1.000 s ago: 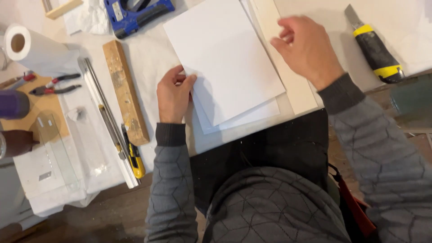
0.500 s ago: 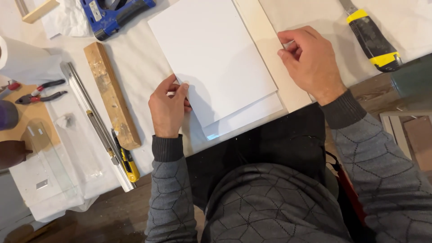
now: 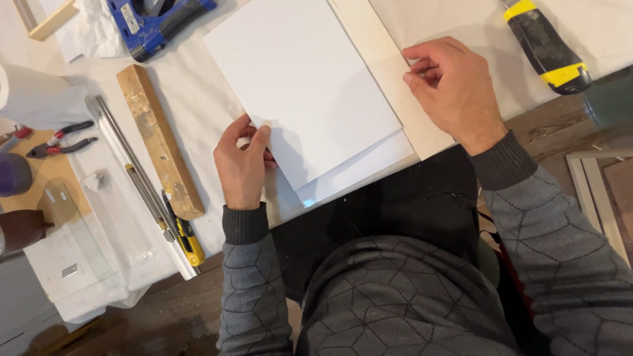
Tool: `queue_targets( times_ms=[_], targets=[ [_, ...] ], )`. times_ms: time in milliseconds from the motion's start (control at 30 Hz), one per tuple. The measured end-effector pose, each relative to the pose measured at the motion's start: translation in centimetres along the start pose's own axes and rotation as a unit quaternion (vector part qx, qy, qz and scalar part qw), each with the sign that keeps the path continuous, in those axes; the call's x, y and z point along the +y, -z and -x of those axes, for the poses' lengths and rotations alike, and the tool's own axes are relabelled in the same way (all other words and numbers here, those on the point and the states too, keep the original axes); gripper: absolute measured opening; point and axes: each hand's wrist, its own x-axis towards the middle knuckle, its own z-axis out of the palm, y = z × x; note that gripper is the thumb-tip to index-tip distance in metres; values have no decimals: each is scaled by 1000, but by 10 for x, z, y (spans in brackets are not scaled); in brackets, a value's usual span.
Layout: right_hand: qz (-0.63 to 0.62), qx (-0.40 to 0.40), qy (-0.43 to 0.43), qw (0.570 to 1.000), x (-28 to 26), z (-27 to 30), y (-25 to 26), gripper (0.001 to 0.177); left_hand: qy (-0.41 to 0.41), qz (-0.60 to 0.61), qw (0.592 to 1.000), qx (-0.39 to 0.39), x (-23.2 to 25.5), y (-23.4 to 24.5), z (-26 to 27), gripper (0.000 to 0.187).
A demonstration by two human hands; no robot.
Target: Cutting a backing board and mounting artwork into a wooden frame.
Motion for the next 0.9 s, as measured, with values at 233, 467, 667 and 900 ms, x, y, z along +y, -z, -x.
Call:
queue_targets(
  times_ms=[233,467,667,900],
  targets=[
    [-3,3,6,1000,-9,3,-1,24,-40,20,999,31,-3,0,5,49],
    [15,-13,-11,1000,-16,9,-6,24,-6,172,985,-2,-8,10,9,39],
    [130,46,107,985,-5,19,-21,25,-18,200,979,29,-12,23,10,37],
    [172,56,106,978,-13,25,-28,38,-42,187,981,38,-23,38,13,37]
  ],
)
